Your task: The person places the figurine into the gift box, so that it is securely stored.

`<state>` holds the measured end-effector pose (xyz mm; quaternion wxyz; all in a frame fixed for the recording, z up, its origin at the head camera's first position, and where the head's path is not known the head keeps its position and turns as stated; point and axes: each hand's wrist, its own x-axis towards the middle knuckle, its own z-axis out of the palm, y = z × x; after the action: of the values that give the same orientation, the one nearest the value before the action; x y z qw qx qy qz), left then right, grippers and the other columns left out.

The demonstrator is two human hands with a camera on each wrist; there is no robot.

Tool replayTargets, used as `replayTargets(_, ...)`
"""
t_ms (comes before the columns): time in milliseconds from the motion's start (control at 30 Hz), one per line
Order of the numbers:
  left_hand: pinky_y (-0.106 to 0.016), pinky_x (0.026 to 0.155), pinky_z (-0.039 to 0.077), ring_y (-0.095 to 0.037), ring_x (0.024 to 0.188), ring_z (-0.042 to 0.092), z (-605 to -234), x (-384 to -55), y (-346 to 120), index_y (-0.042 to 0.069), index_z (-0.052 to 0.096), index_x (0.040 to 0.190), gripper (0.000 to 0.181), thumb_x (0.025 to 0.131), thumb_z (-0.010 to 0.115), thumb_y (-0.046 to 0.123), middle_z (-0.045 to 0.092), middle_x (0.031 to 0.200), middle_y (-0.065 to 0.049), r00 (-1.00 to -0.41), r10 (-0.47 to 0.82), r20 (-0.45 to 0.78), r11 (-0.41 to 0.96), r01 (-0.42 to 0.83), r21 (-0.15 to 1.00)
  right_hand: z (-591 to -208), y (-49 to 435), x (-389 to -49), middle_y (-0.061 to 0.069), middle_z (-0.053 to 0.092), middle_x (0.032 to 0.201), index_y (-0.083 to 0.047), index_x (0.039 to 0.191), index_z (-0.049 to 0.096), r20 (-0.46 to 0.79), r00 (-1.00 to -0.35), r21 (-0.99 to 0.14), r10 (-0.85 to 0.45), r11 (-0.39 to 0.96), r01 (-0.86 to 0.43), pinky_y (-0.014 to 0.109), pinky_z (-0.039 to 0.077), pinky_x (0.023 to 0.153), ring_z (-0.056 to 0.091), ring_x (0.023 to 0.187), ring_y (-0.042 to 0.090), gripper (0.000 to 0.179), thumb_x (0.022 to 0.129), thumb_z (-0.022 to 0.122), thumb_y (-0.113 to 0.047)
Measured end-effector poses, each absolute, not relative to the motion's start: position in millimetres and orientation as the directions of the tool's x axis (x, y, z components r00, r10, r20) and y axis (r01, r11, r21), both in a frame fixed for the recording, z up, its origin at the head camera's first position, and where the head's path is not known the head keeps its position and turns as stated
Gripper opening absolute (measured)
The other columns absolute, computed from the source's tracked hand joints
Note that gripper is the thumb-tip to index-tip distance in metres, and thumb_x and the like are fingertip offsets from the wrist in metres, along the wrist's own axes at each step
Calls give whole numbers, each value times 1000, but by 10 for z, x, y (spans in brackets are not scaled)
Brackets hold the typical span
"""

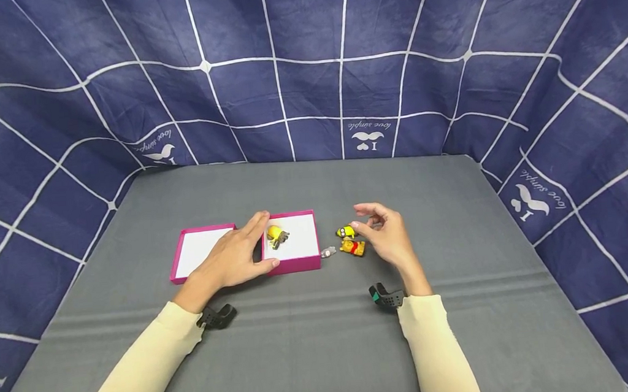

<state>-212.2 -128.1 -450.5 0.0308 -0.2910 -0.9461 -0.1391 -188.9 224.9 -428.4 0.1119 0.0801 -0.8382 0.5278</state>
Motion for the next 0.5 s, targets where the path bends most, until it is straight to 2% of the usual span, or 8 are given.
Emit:
replayTargets(233, -61, 111, 39, -31, 138, 50, -4503, -2122, -1275, 14, 20, 162, 107, 84, 40, 85, 23, 168, -2, -828, 545, 132, 792, 560, 243, -4431, 2395, -1849, 13, 71, 112, -11, 126, 69, 190, -969, -810, -158, 533, -245, 21, 50, 68, 60, 84, 11, 42, 86, 80, -18)
replayTargets(500, -62, 111, 38, -31, 140, 49, -4480, -2140, -1275, 15, 20, 162, 106, 84, 42, 83, 23, 168, -1, -829, 544, 131, 793, 559, 242, -4491, 2455, -1858, 9, 69, 104, -11, 123, 70, 180, -966, -804, -187, 538, -254, 21, 50, 67, 59, 85, 13, 40, 85, 81, -19)
